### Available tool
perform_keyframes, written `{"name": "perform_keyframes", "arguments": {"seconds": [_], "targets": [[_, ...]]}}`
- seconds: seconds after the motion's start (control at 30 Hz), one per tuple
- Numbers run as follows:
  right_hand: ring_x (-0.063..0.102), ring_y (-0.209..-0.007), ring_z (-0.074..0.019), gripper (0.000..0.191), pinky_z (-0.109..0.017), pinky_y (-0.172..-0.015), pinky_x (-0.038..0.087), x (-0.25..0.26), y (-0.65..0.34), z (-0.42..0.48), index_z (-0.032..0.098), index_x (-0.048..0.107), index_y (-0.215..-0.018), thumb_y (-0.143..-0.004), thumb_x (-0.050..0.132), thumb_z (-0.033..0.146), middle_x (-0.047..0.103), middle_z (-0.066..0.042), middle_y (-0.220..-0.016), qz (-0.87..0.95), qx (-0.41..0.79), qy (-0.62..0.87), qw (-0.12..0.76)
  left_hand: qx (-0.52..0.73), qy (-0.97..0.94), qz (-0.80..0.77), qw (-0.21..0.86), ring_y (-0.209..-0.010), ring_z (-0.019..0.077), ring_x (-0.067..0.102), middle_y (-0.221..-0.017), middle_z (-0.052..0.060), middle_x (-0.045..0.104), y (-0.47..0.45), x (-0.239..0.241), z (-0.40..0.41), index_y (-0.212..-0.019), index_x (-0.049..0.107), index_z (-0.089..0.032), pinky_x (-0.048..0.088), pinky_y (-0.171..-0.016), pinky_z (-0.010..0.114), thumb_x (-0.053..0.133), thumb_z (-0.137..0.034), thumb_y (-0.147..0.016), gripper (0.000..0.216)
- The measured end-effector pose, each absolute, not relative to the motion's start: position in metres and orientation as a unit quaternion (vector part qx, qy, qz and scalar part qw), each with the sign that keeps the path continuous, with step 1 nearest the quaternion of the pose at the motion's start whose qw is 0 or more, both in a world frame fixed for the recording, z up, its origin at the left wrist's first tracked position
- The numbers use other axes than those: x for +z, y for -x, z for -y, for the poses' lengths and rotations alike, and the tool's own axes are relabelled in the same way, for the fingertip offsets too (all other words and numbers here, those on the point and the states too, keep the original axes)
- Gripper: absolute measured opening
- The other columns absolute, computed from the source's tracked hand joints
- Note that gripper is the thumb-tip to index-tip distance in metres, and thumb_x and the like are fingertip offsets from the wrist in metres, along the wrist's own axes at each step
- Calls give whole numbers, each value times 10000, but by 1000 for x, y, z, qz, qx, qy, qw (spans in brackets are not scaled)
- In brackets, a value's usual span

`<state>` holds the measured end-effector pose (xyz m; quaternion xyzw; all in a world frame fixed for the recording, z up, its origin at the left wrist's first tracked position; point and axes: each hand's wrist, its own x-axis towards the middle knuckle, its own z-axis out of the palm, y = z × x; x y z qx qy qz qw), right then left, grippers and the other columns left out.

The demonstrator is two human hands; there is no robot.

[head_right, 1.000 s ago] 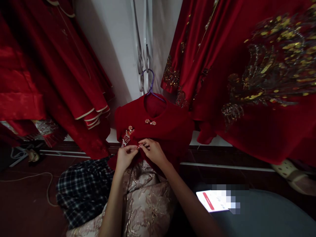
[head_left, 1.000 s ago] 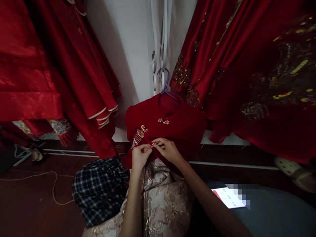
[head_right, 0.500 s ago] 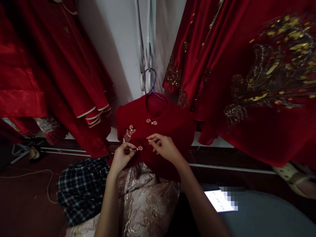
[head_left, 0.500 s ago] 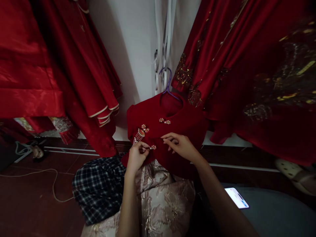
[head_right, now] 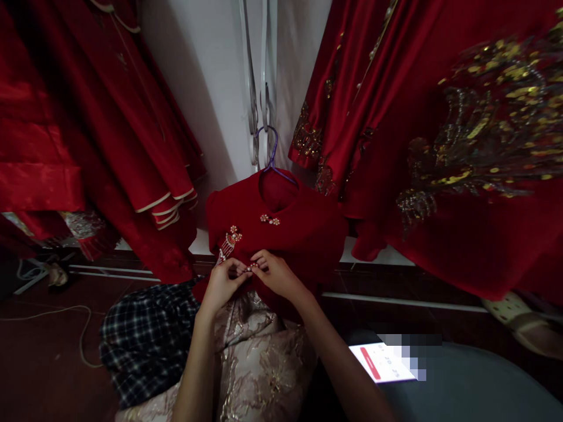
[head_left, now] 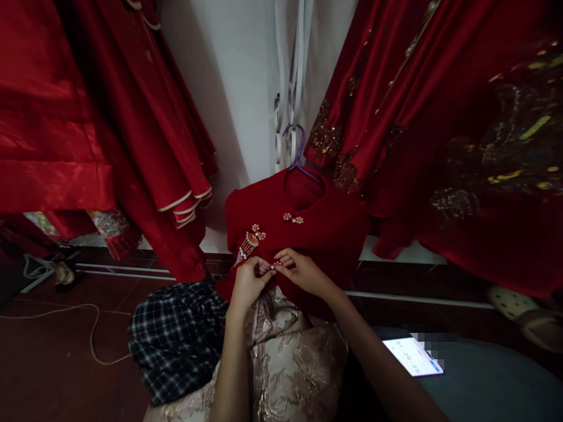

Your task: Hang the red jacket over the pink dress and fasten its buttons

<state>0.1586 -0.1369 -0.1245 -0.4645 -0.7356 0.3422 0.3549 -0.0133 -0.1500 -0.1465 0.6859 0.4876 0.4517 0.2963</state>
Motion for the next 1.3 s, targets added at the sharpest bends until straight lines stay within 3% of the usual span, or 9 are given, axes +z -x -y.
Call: {"name": "perform_keyframes", "arguments": {"seconds": [0.17,0.57,0.97,1.3], "targets": [[614,-776,-113,207,-244,-699,506,-132,-159,134,188,547,-953,-752,537,139,638,-25,-837,740,341,458,354,481,-654,-471,344,-675,121,608,-740,29,649,12,-146,150,-763,615,-155,498,-664,236,639,-341,-711,194],[611,-755,-103,160,-233,-701,497,-131,-158,134,173,561,-901,-751,525,126,641,-18,-809,743,337,447,368,469,-651,-487,347,-670,121,621,-743,35,663,13,-149,148,-795,631,-146,511,-674,242,644,-314,-704,192],[617,-721,-114,171,-251,-667,519,-132,-159,132,174,566,-891,-725,596,201,645,-33,-833,725,324,465,391,481,-630,-498,352,-646,124,622,-718,31,672,13,-146,148,-753,647,-157,507,-647,237,667,-300,-676,163],[605,-643,-110,233,-234,-587,499,-134,-163,132,169,581,-945,-733,612,264,658,-38,-807,743,332,480,327,496,-628,-487,352,-637,112,605,-725,32,660,11,-149,147,-776,636,-154,498,-638,226,659,-329,-688,197]]}}
